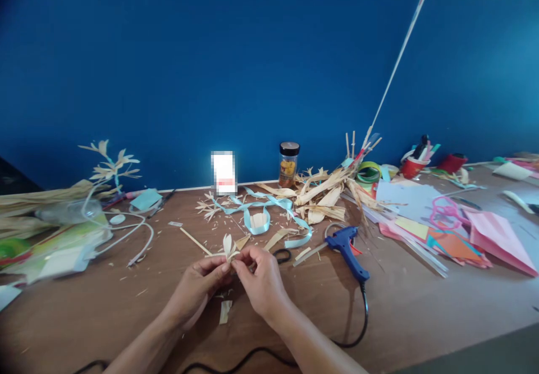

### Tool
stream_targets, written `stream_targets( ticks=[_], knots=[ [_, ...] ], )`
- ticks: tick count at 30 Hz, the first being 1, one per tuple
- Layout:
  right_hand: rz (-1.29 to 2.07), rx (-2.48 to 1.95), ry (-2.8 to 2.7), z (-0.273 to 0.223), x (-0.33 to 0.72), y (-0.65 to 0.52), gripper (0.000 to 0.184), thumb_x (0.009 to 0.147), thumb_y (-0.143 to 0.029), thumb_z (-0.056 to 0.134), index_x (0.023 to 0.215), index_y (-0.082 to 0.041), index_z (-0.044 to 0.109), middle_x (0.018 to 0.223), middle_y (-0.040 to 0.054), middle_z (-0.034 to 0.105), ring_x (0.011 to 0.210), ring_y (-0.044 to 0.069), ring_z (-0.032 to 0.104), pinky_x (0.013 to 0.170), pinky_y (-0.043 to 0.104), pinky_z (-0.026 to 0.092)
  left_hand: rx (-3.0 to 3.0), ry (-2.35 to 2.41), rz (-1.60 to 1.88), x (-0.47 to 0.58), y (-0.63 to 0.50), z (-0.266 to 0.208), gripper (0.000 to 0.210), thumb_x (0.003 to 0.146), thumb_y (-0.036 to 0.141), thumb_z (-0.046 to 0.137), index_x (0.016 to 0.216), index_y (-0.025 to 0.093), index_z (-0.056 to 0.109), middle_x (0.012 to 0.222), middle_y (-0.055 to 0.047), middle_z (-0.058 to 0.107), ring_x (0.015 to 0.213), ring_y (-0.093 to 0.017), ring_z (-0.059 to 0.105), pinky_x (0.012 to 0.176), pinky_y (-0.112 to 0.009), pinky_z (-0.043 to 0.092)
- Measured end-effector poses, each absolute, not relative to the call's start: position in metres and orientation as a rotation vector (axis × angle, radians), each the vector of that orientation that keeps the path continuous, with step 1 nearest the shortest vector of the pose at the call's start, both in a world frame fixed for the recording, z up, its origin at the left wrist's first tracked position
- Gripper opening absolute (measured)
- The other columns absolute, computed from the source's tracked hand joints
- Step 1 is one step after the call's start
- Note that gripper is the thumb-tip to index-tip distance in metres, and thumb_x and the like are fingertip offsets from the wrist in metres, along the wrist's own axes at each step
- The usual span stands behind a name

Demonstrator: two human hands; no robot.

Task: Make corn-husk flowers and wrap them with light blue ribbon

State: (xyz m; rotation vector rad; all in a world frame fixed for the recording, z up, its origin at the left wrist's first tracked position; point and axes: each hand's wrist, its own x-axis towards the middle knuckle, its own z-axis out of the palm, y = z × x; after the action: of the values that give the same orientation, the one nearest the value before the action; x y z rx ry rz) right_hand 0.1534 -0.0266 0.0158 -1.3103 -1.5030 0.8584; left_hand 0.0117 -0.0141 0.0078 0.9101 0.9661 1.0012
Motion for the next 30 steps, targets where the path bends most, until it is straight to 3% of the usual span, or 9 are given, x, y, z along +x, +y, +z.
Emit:
stream_targets(
  ticks=[6,12,30],
  knots=[
    [0.831,-1.342,-1.538,0.0191,0.1534,-0.0279,0.011,0.077,-0.023,0.052,0.070,-0.017,0.058,0.067,-0.0001,0.061,0.062,0.012,0.053,0.058,0.021,0.040,0.970,0.981,1.023,0.0108,-0.0146,0.0058,0.015,0.065,0.026,0.068,0.071,0.012,0.067,0.055,0.001,0.056,0.052,-0.007,0.045,0.052,-0.019,0.036],
    [0.778,-1.354,-1.577,0.0207,0.1545,-0.0294,0.012,0.078,-0.023,0.050,0.069,-0.017,0.056,0.066,-0.0004,0.059,0.064,0.012,0.052,0.060,0.022,0.038,1.020,0.973,1.042,0.0104,-0.0147,0.0064,0.016,0.068,0.027,0.065,0.063,0.012,0.062,0.055,0.002,0.051,0.052,-0.007,0.042,0.052,-0.019,0.033],
    [0.789,-1.363,-1.593,0.0207,0.1526,-0.0307,0.012,0.079,-0.025,0.050,0.071,-0.017,0.054,0.069,-0.0003,0.057,0.067,0.013,0.051,0.062,0.023,0.037,1.026,1.041,1.020,0.0075,-0.0145,-0.0018,0.015,0.069,0.029,0.064,0.071,0.014,0.059,0.059,0.002,0.053,0.055,-0.008,0.044,0.055,-0.020,0.036]
  ],
)
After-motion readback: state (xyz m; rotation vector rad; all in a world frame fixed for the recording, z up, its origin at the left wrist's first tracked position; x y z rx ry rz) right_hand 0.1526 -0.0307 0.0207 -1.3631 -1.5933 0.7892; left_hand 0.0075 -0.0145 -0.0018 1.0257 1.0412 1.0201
